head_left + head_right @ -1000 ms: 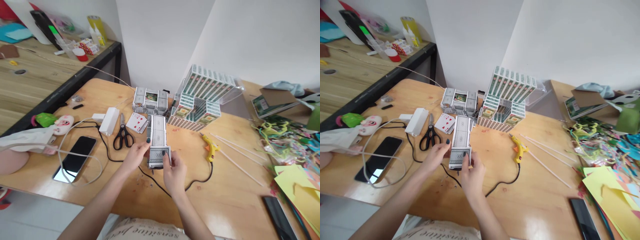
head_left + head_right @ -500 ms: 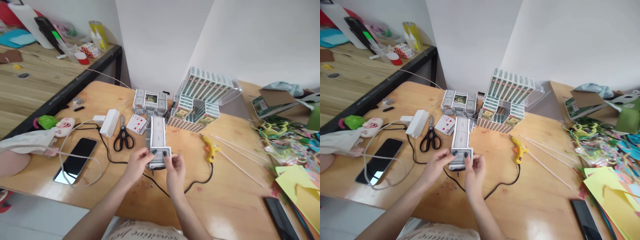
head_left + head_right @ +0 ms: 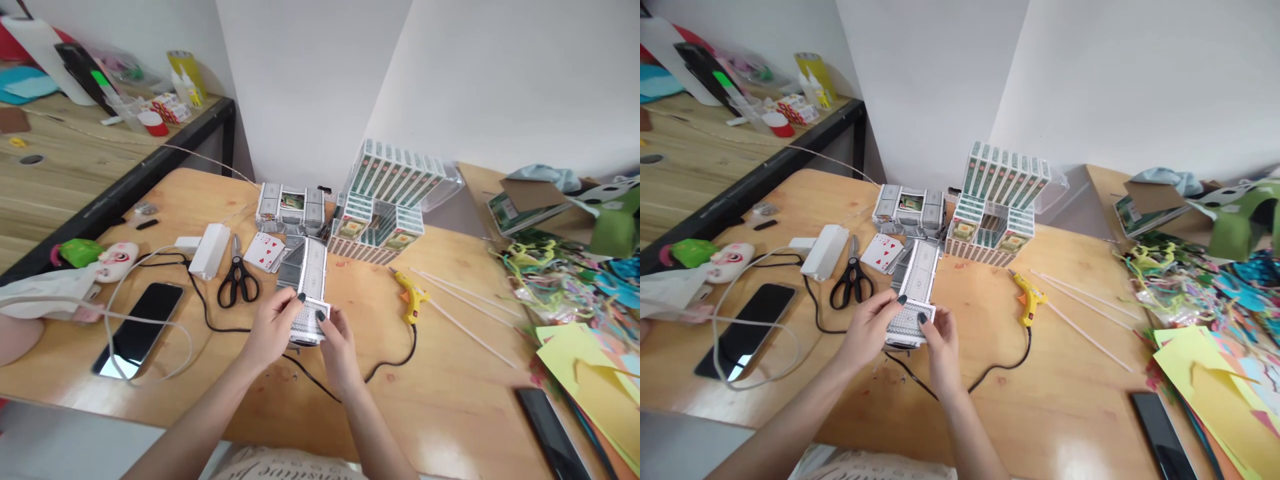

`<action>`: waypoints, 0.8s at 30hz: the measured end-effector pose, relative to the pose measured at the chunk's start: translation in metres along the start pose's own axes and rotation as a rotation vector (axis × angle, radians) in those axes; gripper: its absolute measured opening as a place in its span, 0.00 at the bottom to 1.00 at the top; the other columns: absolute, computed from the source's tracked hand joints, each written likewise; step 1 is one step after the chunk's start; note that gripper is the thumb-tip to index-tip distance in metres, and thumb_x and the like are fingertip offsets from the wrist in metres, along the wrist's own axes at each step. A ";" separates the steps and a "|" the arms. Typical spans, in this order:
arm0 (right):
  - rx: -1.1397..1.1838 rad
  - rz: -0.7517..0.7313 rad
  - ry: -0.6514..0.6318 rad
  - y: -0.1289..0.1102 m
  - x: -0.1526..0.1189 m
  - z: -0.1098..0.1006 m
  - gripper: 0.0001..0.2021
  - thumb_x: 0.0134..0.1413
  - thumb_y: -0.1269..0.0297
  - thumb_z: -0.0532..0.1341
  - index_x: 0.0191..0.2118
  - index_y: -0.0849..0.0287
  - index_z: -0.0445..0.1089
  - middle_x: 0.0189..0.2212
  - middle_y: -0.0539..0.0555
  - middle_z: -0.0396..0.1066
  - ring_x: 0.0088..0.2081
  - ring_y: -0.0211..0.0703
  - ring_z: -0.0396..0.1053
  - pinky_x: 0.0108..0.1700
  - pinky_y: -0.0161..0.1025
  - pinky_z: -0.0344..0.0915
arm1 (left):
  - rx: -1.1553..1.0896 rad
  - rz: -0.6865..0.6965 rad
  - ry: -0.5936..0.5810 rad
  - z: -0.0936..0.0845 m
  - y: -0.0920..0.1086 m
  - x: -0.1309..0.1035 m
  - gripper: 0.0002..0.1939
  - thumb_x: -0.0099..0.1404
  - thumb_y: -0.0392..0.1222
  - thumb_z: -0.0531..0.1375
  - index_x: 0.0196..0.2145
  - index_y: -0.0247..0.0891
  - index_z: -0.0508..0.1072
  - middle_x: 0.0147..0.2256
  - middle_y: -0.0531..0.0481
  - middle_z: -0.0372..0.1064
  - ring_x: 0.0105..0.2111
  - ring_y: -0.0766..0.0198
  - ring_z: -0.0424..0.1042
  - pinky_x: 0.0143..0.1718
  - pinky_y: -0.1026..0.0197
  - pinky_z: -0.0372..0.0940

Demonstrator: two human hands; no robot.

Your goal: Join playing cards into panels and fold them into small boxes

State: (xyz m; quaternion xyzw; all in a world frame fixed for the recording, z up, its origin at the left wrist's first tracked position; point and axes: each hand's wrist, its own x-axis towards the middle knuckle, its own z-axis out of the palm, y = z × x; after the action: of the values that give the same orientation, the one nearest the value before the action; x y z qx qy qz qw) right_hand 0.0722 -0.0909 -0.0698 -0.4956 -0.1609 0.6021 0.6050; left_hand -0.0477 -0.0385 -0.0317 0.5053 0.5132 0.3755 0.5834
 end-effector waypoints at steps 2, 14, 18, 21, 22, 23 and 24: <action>0.077 0.082 -0.065 -0.006 0.003 -0.005 0.23 0.41 0.47 0.67 0.42 0.55 0.70 0.40 0.53 0.74 0.42 0.46 0.71 0.42 0.41 0.67 | -0.059 0.016 -0.036 -0.002 0.005 -0.005 0.17 0.60 0.46 0.55 0.19 0.39 0.54 0.19 0.58 0.46 0.20 0.70 0.49 0.20 0.66 0.47; 0.081 0.058 0.089 -0.022 0.013 -0.045 0.18 0.36 0.54 0.71 0.36 0.55 0.74 0.35 0.53 0.78 0.41 0.54 0.75 0.45 0.50 0.71 | -0.199 -0.090 -0.223 -0.010 -0.005 0.004 0.18 0.53 0.55 0.66 0.28 0.36 0.72 0.26 0.52 0.68 0.28 0.65 0.67 0.32 0.63 0.64; 0.009 0.003 0.130 -0.039 0.012 -0.047 0.26 0.35 0.60 0.72 0.46 0.58 0.73 0.39 0.56 0.78 0.42 0.55 0.75 0.45 0.50 0.71 | -0.248 -0.096 -0.331 -0.012 -0.008 0.007 0.22 0.48 0.47 0.70 0.40 0.37 0.75 0.41 0.46 0.75 0.41 0.58 0.74 0.50 0.55 0.65; -0.034 -0.029 0.104 -0.048 0.010 -0.045 0.27 0.38 0.59 0.71 0.49 0.58 0.72 0.40 0.57 0.78 0.42 0.55 0.75 0.45 0.50 0.71 | -0.261 -0.078 -0.382 -0.012 -0.010 0.005 0.28 0.48 0.46 0.70 0.47 0.36 0.73 0.48 0.41 0.73 0.47 0.54 0.73 0.54 0.52 0.63; -0.048 -0.035 0.098 -0.049 0.009 -0.044 0.27 0.39 0.59 0.71 0.49 0.58 0.72 0.40 0.57 0.78 0.41 0.55 0.75 0.45 0.50 0.71 | -0.248 -0.065 -0.391 -0.012 -0.010 0.005 0.29 0.49 0.45 0.70 0.49 0.36 0.72 0.50 0.41 0.72 0.48 0.54 0.72 0.55 0.51 0.62; -0.061 -0.040 0.096 -0.050 0.009 -0.044 0.26 0.39 0.59 0.71 0.49 0.58 0.73 0.40 0.57 0.78 0.42 0.55 0.75 0.46 0.50 0.71 | -0.226 -0.052 -0.398 -0.013 -0.010 0.004 0.30 0.51 0.44 0.69 0.51 0.36 0.71 0.51 0.40 0.71 0.50 0.53 0.72 0.56 0.50 0.62; -0.074 -0.043 0.100 -0.051 0.008 -0.043 0.26 0.39 0.59 0.71 0.49 0.58 0.73 0.41 0.57 0.78 0.42 0.55 0.75 0.46 0.50 0.71 | -0.202 -0.042 -0.403 -0.013 -0.010 0.004 0.30 0.52 0.43 0.69 0.52 0.36 0.70 0.52 0.41 0.70 0.51 0.54 0.71 0.57 0.50 0.61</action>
State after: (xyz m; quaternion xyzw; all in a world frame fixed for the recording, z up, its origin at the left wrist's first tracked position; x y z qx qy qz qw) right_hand 0.1371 -0.0903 -0.0526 -0.5433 -0.1632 0.5573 0.6063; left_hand -0.0608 -0.0345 -0.0420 0.4983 0.3567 0.3042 0.7293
